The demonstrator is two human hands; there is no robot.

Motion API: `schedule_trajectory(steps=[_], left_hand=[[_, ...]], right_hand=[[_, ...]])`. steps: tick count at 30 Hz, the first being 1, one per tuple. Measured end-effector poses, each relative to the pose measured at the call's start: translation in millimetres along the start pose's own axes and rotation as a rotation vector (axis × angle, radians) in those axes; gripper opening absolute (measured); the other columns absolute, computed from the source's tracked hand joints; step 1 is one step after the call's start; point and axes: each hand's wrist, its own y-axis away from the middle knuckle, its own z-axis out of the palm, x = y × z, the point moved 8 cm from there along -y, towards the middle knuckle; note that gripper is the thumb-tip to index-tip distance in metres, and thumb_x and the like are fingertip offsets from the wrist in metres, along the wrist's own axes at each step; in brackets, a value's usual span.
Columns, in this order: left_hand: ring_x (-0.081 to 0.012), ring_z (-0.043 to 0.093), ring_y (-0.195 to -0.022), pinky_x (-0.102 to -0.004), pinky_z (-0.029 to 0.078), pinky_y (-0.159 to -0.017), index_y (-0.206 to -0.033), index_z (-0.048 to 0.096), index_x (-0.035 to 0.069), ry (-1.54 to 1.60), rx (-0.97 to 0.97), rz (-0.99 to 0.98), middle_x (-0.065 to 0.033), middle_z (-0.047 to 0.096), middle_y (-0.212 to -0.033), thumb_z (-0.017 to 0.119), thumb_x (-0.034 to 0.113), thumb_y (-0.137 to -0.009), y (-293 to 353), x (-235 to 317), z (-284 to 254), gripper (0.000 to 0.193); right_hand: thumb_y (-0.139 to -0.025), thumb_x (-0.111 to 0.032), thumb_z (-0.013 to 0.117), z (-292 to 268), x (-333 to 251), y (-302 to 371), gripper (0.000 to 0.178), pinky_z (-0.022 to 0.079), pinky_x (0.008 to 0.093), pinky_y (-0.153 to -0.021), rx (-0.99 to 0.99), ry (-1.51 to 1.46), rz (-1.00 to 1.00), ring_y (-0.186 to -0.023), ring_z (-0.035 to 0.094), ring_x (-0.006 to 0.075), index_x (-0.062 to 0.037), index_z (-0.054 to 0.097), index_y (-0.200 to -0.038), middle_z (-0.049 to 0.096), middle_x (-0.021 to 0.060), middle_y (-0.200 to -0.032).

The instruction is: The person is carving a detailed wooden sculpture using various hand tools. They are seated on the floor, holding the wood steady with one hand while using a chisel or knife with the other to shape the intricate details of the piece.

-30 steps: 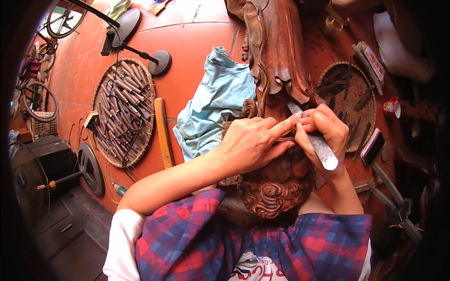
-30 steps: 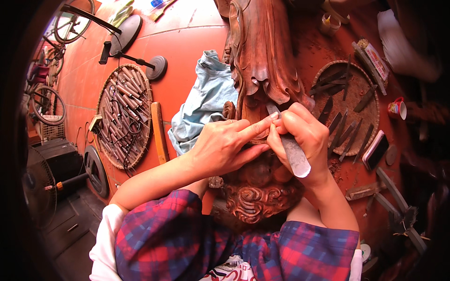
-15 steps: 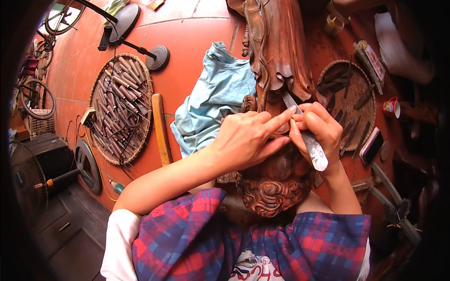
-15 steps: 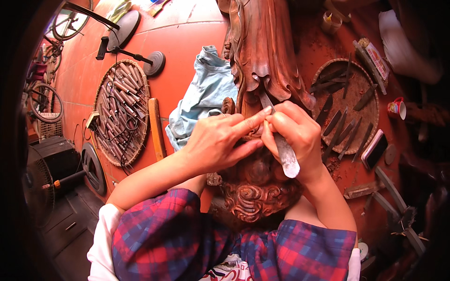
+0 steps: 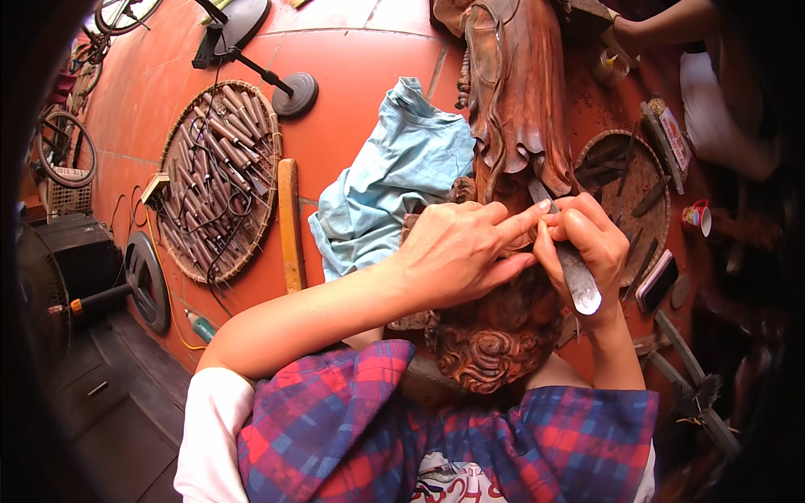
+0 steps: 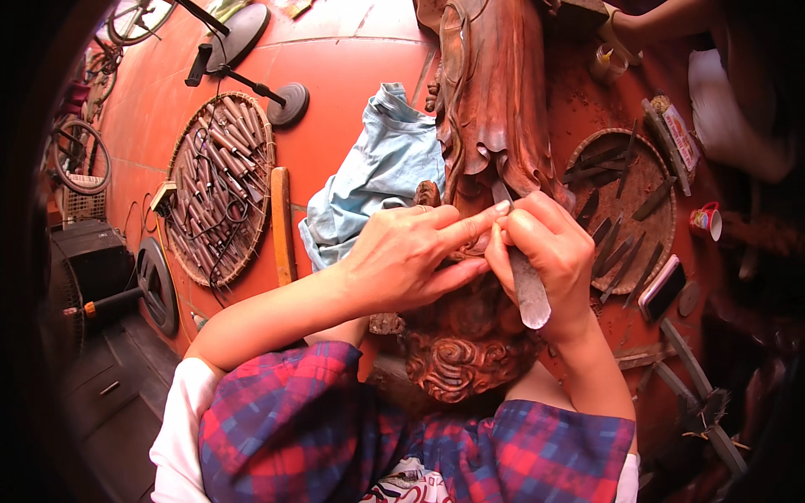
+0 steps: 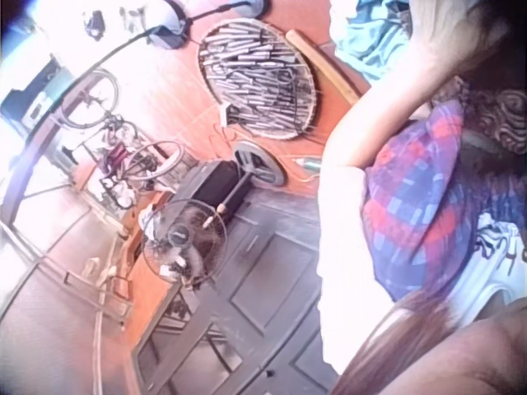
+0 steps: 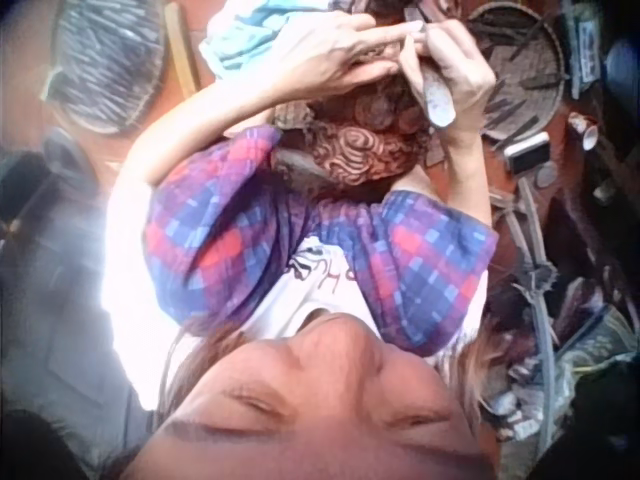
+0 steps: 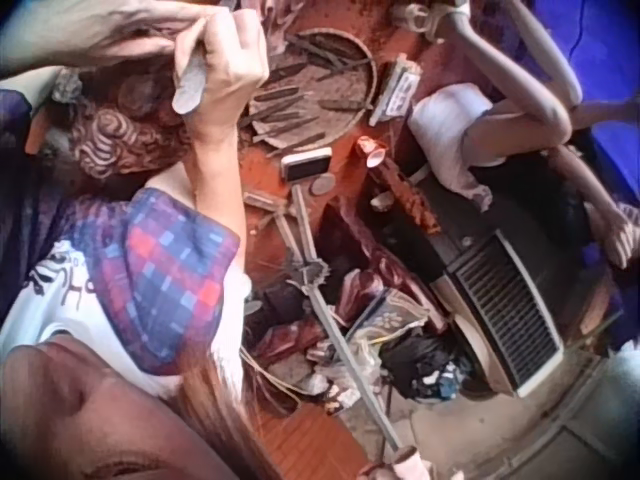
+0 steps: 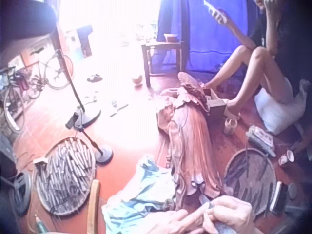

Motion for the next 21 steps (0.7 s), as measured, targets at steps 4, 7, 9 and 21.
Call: schedule_trajectory(steps=[4,7,9,21], left_hand=[[-0.0247,0.064,-0.066,-0.0362,0.05,-0.055,-0.143,0.052,0.016,-0.039,-0.063,-0.012,-0.0062,0.057,-0.076,0.068,0.036,-0.088,8,-5,12,0.06],[-0.0241,0.064,-0.067,-0.036,0.05,-0.055,-0.143,0.052,0.016,-0.021,-0.045,0.01,-0.0066,0.057,-0.076,0.068,0.036,-0.088,5,-3,7,0.061],[-0.0233,0.064,-0.068,-0.0361,0.05,-0.055,-0.142,0.053,0.015,-0.016,0.001,0.004,-0.0066,0.057,-0.075,0.069,0.035,-0.087,2,0,0,0.061],[-0.0241,0.064,-0.068,-0.0363,0.051,-0.057,-0.139,0.055,0.017,-0.042,-0.08,0.006,-0.0062,0.056,-0.078,0.067,0.039,-0.088,3,-1,9,0.057]], right_hand=[[-0.071,0.007,0.071,6,5,10,0.019,0.048,0.0357,-0.058,0.047,-0.047,0.007,-0.064,0.059,0.0269,-0.0006,0.054,-0.074,0.057,0.0114,-0.074],[-0.07,0.008,0.071,0,-1,2,0.018,0.048,0.0352,-0.058,0.009,-0.008,-0.023,-0.064,0.06,0.0272,-0.0005,0.056,-0.076,0.058,0.0114,-0.075],[-0.07,0.008,0.071,1,-1,1,0.018,0.048,0.0348,-0.059,0.001,-0.024,-0.02,-0.065,0.06,0.0273,-0.0006,0.057,-0.077,0.059,0.0115,-0.076],[-0.071,0.007,0.072,-1,4,11,0.019,0.051,0.0357,-0.059,0.035,0.036,0.031,-0.067,0.062,0.0267,-0.0005,0.054,-0.07,0.06,0.0114,-0.075]])
